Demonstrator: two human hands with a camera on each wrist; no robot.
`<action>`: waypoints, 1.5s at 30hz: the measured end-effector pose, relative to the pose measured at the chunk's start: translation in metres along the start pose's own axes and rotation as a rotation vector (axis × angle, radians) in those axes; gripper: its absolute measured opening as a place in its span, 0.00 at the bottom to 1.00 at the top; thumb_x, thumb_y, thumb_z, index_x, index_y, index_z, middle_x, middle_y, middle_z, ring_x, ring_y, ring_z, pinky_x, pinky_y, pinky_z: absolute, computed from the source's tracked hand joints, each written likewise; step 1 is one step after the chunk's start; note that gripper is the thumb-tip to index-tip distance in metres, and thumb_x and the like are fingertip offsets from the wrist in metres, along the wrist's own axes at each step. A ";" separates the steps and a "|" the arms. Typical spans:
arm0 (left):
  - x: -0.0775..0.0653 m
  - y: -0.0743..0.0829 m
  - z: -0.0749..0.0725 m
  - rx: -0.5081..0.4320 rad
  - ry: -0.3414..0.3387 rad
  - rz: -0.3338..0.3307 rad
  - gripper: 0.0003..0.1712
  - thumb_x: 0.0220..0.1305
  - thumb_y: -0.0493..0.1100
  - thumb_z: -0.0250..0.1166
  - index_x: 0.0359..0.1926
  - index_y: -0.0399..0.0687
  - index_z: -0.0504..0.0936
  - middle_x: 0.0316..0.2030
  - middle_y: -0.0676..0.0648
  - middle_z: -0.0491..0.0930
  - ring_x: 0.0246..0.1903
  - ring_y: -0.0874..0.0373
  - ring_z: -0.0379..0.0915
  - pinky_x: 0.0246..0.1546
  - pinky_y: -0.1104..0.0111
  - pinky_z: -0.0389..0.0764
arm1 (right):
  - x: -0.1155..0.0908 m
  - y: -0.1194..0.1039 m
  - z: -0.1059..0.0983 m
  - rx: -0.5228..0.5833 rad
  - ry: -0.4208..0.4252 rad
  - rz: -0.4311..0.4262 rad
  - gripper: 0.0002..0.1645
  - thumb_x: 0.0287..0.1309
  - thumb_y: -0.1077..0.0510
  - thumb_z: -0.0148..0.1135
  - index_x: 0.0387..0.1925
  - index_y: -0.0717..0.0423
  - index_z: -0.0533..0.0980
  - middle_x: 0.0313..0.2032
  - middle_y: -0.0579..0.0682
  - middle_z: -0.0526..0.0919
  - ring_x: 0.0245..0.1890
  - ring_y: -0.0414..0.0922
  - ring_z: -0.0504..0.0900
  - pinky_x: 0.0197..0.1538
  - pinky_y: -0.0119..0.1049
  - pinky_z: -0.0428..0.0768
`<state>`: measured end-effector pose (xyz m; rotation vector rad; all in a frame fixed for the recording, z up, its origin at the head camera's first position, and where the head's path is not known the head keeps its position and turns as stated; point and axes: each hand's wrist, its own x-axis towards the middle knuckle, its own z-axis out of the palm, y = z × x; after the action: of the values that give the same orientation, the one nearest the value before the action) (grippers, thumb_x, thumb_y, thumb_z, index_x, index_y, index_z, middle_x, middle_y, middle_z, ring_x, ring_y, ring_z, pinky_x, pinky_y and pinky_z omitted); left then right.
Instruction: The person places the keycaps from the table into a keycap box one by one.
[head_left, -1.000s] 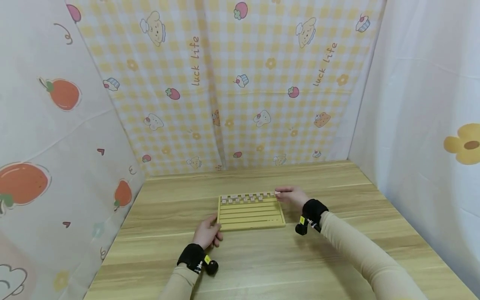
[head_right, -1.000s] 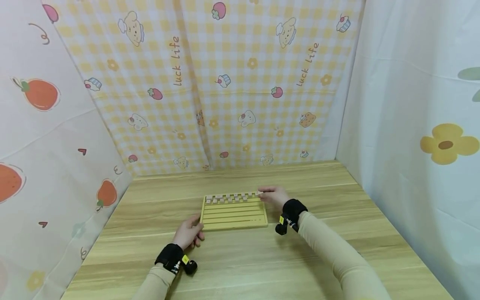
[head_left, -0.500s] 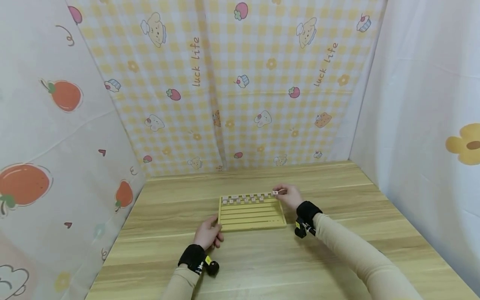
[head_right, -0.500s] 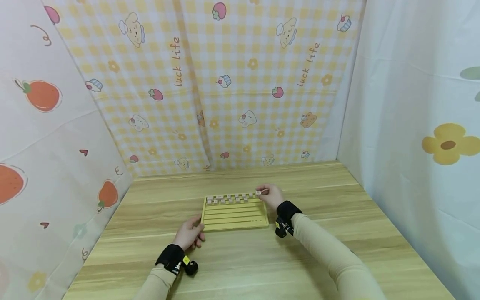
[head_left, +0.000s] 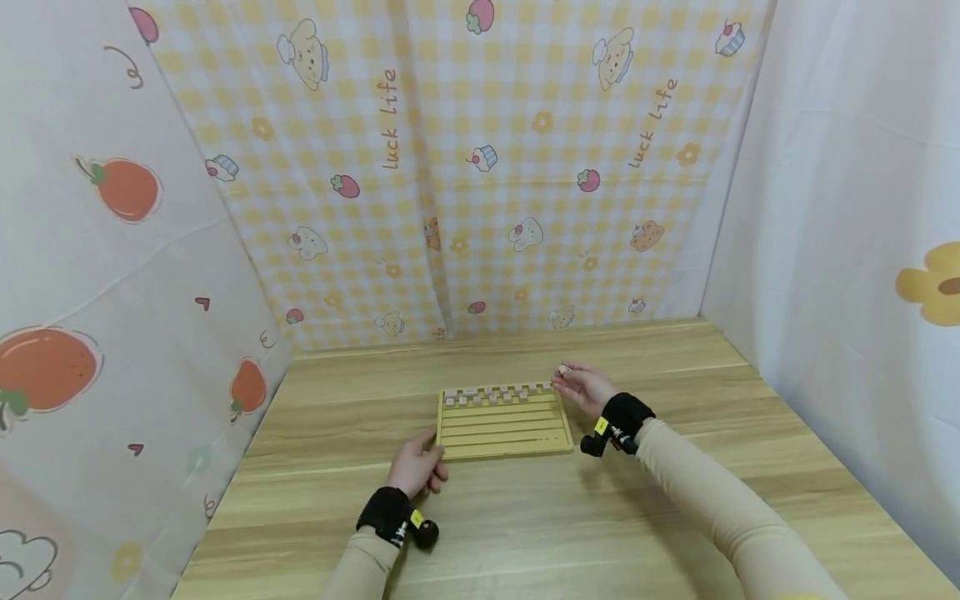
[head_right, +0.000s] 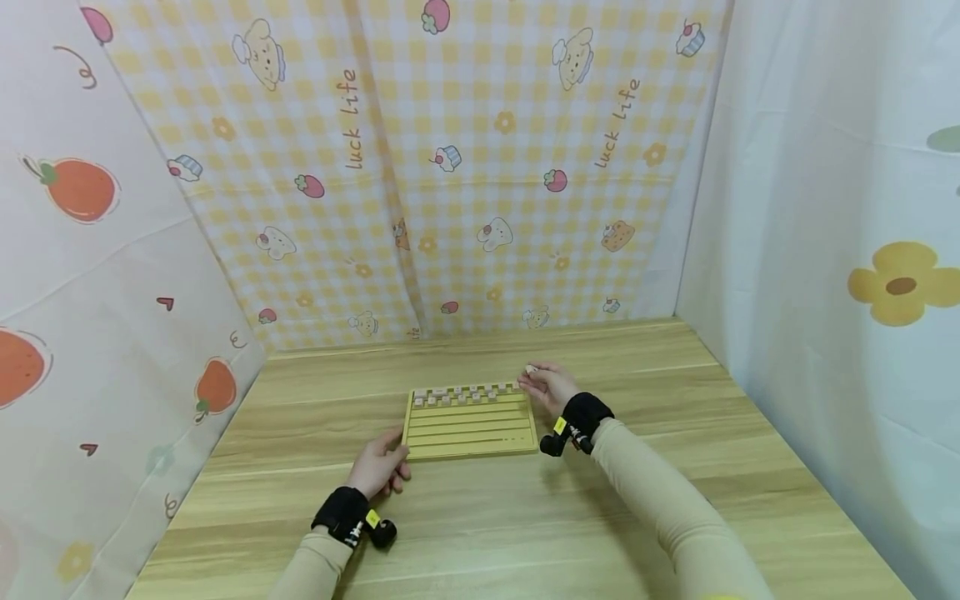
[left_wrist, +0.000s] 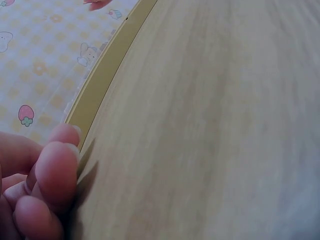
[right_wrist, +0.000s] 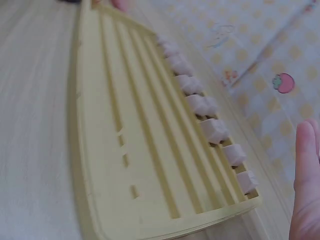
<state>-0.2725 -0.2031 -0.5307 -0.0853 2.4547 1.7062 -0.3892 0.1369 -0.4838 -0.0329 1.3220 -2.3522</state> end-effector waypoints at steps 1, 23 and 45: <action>0.000 0.000 0.000 -0.001 0.002 -0.001 0.33 0.73 0.40 0.53 0.73 0.35 0.54 0.18 0.47 0.80 0.12 0.59 0.72 0.10 0.71 0.68 | 0.001 -0.001 0.000 0.029 -0.006 0.012 0.36 0.74 0.70 0.36 0.74 0.66 0.34 0.41 0.52 0.77 0.42 0.41 0.81 0.58 0.31 0.72; 0.001 0.004 -0.004 0.000 0.010 -0.002 0.33 0.72 0.40 0.53 0.74 0.38 0.55 0.18 0.48 0.80 0.11 0.59 0.72 0.09 0.71 0.68 | 0.007 -0.010 0.021 -0.686 0.014 -0.147 0.26 0.68 0.63 0.55 0.65 0.69 0.65 0.48 0.58 0.75 0.45 0.52 0.75 0.52 0.43 0.74; -0.002 0.003 -0.002 -0.016 0.004 0.000 0.33 0.72 0.40 0.53 0.73 0.36 0.54 0.18 0.47 0.80 0.11 0.59 0.71 0.09 0.71 0.68 | 0.028 0.010 0.025 -1.611 -0.031 -0.409 0.05 0.51 0.68 0.69 0.31 0.64 0.81 0.30 0.53 0.81 0.32 0.49 0.78 0.39 0.42 0.77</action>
<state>-0.2714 -0.2044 -0.5273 -0.0907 2.4440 1.7272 -0.4052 0.1020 -0.4835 -0.8337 2.9238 -0.8547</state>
